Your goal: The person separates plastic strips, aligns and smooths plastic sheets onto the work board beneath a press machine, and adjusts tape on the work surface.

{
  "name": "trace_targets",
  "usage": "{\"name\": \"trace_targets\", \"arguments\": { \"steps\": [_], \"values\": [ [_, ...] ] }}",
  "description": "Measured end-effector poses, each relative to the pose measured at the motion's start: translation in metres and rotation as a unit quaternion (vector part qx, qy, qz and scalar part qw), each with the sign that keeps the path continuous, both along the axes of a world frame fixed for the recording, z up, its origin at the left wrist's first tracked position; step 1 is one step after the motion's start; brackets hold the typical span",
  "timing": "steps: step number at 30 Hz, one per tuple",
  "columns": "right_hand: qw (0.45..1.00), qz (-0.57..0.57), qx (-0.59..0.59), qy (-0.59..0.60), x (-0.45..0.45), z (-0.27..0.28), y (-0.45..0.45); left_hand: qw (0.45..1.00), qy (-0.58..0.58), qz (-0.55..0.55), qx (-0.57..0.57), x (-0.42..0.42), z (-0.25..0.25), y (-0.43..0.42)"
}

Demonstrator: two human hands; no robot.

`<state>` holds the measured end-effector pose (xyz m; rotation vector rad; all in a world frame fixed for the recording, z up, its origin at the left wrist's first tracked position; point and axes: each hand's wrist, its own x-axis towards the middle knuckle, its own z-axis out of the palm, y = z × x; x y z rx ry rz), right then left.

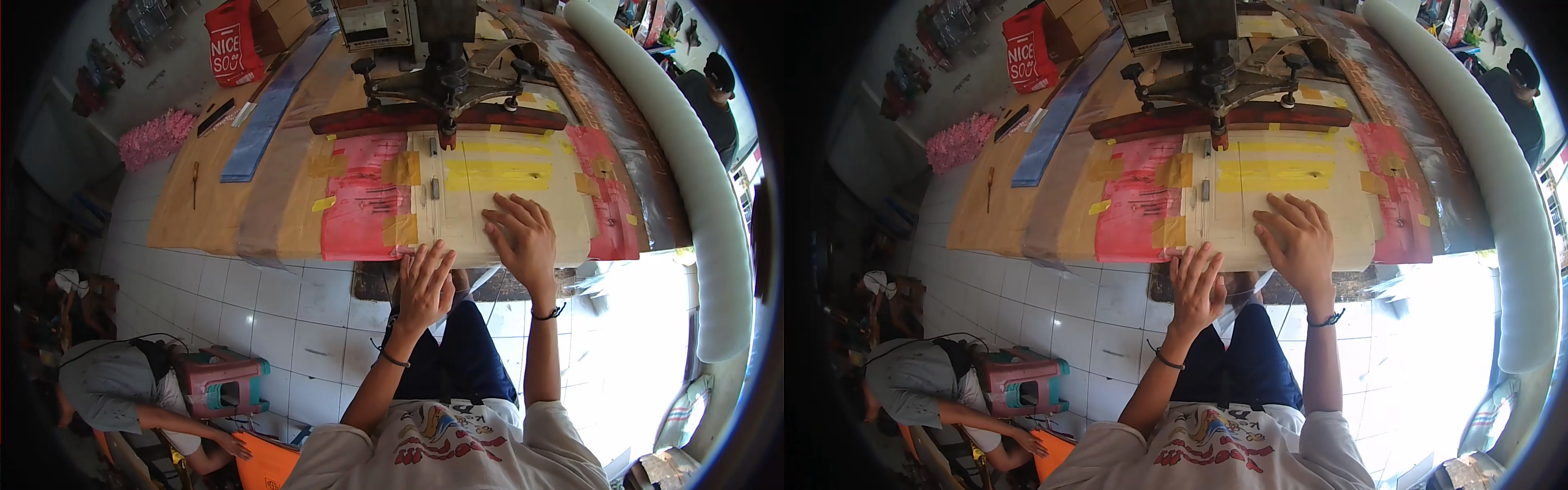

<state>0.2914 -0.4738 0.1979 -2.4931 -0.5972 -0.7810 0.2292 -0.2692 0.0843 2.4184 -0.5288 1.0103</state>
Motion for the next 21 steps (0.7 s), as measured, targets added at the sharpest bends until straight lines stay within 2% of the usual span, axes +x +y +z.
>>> {"name": "trace_targets", "arguments": {
  "steps": [5,10,13,17,20,21],
  "values": [
    [1.0,0.0,-0.002,-0.002,0.0,0.001,-0.001,1.0,-0.005,0.006,0.004,0.0,-0.001,0.0],
    [1.0,0.0,0.009,-0.003,-0.001,0.002,-0.001,0.999,0.013,0.039,-0.011,-0.009,0.032,-0.006],
    [1.0,0.001,0.014,-0.007,0.0,0.0,0.0,0.999,0.009,0.019,-0.032,-0.003,0.069,-0.006],
    [1.0,-0.003,0.016,-0.015,0.0,0.0,0.0,0.993,0.08,-0.084,-0.036,0.033,0.121,0.002],
    [1.0,-0.006,0.015,-0.017,0.0,0.0,0.0,0.983,0.116,-0.134,-0.056,0.063,0.125,0.005],
    [1.0,-0.007,0.015,-0.016,-0.001,0.0,0.0,0.983,0.127,-0.134,-0.02,0.07,0.129,0.008]
  ]
}}
